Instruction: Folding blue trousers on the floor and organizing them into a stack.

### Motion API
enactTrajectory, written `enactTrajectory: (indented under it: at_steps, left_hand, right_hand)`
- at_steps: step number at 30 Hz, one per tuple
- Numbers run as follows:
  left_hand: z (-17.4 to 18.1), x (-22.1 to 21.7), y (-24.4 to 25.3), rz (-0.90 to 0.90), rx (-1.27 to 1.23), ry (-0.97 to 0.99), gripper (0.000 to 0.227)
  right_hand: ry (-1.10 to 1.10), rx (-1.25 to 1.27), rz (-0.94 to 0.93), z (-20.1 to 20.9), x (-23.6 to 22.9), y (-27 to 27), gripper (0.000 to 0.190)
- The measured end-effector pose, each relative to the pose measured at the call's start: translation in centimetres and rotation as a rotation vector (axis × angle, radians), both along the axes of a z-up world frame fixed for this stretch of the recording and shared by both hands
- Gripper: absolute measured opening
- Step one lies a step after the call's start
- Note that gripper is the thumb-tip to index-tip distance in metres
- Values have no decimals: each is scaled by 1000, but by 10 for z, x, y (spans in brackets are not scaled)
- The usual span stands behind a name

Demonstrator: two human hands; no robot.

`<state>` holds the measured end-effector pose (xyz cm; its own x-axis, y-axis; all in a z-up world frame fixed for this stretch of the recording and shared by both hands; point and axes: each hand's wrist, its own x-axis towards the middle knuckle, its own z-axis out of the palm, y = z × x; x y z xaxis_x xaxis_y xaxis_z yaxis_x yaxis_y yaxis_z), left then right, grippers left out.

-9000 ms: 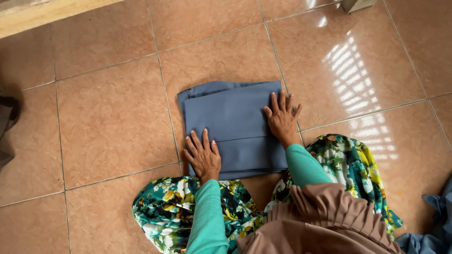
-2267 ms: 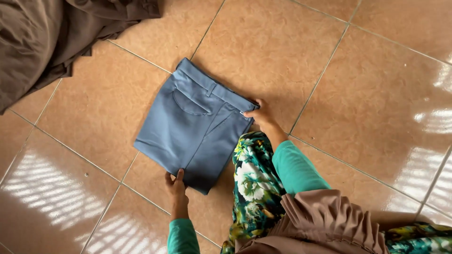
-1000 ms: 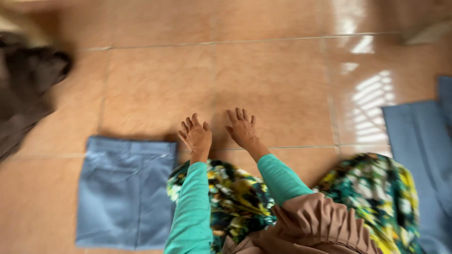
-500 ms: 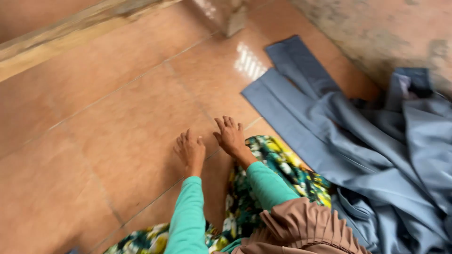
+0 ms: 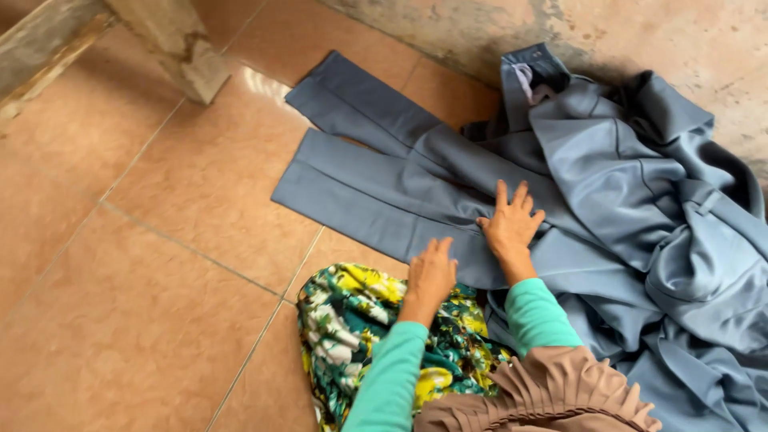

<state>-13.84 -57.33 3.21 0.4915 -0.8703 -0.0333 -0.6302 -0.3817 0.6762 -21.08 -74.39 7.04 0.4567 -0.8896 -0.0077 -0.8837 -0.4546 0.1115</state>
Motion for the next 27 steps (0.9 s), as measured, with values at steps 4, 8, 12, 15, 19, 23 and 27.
enactTrajectory:
  at_steps: [4, 8, 12, 15, 19, 23, 27]
  left_hand:
    - [-6, -35, -7, -130, 108, 172, 58]
    - [55, -25, -5, -134, 116, 570, 93]
    - [25, -42, -14, -52, 64, 888, 114]
    - [45, -25, -22, -54, -44, 898, 106]
    - [48, 10, -28, 183, -127, 962, 99]
    - [51, 52, -26, 489, -243, 1032, 90]
    - [53, 98, -7, 807, -350, 1080, 82]
  right_hand:
    - [-5, -102, 75, -64, -21, -46, 64]
    - [-437, 98, 47, -82, 5, -46, 15]
    - [-797, 238, 14, -59, 48, -24, 17]
    - [-961, 289, 73, -33, 85, -5, 19]
    - [-1025, 448, 154, -1, 138, 53, 14]
    - [-1055, 740, 146, -18, 184, 111, 20]
    - [-1012, 917, 255, 27, 197, 147, 29]
